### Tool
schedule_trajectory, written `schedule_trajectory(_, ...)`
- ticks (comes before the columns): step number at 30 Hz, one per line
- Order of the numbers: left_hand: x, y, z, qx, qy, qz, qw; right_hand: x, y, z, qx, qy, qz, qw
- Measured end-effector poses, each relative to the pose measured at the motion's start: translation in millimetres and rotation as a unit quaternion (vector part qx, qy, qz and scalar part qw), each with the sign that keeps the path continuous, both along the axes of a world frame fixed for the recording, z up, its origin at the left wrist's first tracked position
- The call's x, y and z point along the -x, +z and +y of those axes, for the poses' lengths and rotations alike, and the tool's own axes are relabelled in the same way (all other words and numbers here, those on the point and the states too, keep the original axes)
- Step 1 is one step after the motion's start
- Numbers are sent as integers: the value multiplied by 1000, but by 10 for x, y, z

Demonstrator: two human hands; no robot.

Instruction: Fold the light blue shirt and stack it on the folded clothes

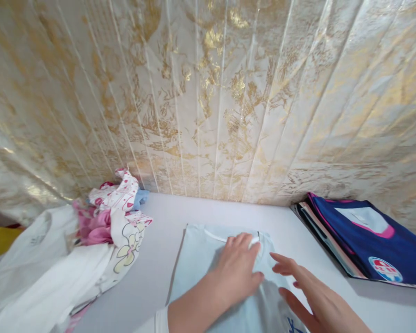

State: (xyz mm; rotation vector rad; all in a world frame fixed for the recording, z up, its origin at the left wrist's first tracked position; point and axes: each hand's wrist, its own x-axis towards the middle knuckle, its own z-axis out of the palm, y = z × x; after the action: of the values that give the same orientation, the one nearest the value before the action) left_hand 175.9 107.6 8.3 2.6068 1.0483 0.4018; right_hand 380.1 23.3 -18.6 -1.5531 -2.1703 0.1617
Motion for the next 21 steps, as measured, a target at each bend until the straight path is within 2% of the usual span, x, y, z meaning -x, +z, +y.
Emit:
schedule_trajectory(3, 382, 189, 267, -14, 174, 39, 984, 181, -151, 79, -85, 18, -43, 995)
schedule_trajectory(6, 842, 271, 553, 4, 275, 72, 959, 310, -374, 147, -100, 0, -99, 990)
schedule_trajectory(8, 1087, 270, 672, 31, 308, 93, 946, 365, -491, 166, -93, -11, -129, 987)
schedule_trajectory(12, 1281, 214, 728, 81, 301, 101, 945, 415, -588, 160, -125, -6, -141, 982)
schedule_trajectory(21, 1267, 92, 878, 157, 226, 18, 961, 450, -521, 146, -199, 0, -175, 964)
